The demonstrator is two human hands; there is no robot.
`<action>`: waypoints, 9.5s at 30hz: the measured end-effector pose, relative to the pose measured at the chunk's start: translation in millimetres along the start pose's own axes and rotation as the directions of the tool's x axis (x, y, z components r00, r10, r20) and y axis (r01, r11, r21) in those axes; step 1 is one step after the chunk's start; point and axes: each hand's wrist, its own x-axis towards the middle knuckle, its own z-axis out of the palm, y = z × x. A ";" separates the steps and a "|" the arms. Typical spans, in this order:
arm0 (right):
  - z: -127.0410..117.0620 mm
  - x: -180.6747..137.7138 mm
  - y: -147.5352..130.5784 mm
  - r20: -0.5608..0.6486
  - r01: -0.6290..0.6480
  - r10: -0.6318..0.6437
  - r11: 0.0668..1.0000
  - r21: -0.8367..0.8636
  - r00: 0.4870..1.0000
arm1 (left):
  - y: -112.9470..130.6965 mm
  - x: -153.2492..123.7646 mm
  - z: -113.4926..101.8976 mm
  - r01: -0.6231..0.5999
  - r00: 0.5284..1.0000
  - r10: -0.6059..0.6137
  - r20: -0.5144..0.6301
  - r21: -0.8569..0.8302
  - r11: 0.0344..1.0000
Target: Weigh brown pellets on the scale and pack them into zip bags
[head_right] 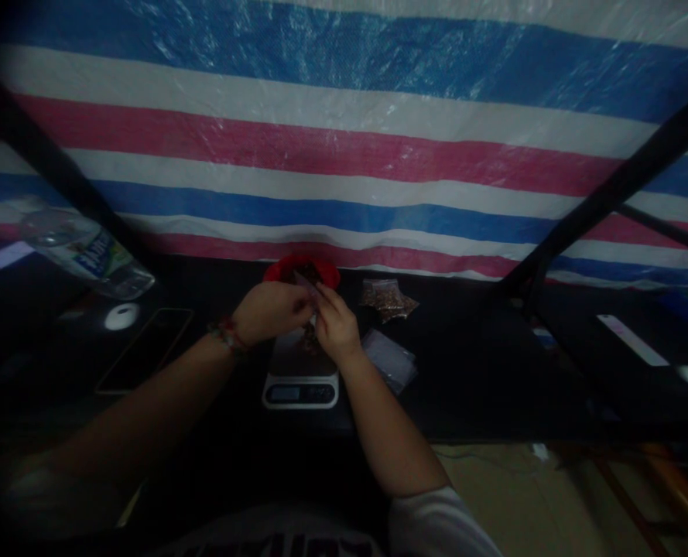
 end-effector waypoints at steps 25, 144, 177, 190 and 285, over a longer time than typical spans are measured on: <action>-9.6 1.4 17.9 -0.223 -0.165 0.142 0.983 -0.084 0.964 | -56.8 -10.3 54.2 -0.220 0.921 0.298 0.250 -0.298 0.929; -10.3 -0.4 18.2 -0.205 -0.088 0.064 0.990 -0.106 0.977 | -120.3 -9.0 73.0 -0.152 0.973 0.170 0.157 -0.122 0.981; -11.6 0.6 18.1 -0.217 -0.086 0.052 0.985 -0.151 0.975 | -81.1 -27.3 53.4 -0.316 0.884 0.441 0.157 -0.495 0.810; -11.9 0.6 17.7 -0.186 -0.132 0.109 0.984 -0.116 0.976 | -85.1 -22.9 60.6 -0.315 0.888 0.418 0.190 -0.409 0.856; -19.5 -44.5 -50.0 0.555 -0.058 0.262 0.932 -0.358 0.789 | -105.8 -34.0 79.5 -0.072 0.937 0.012 -0.349 -0.158 0.985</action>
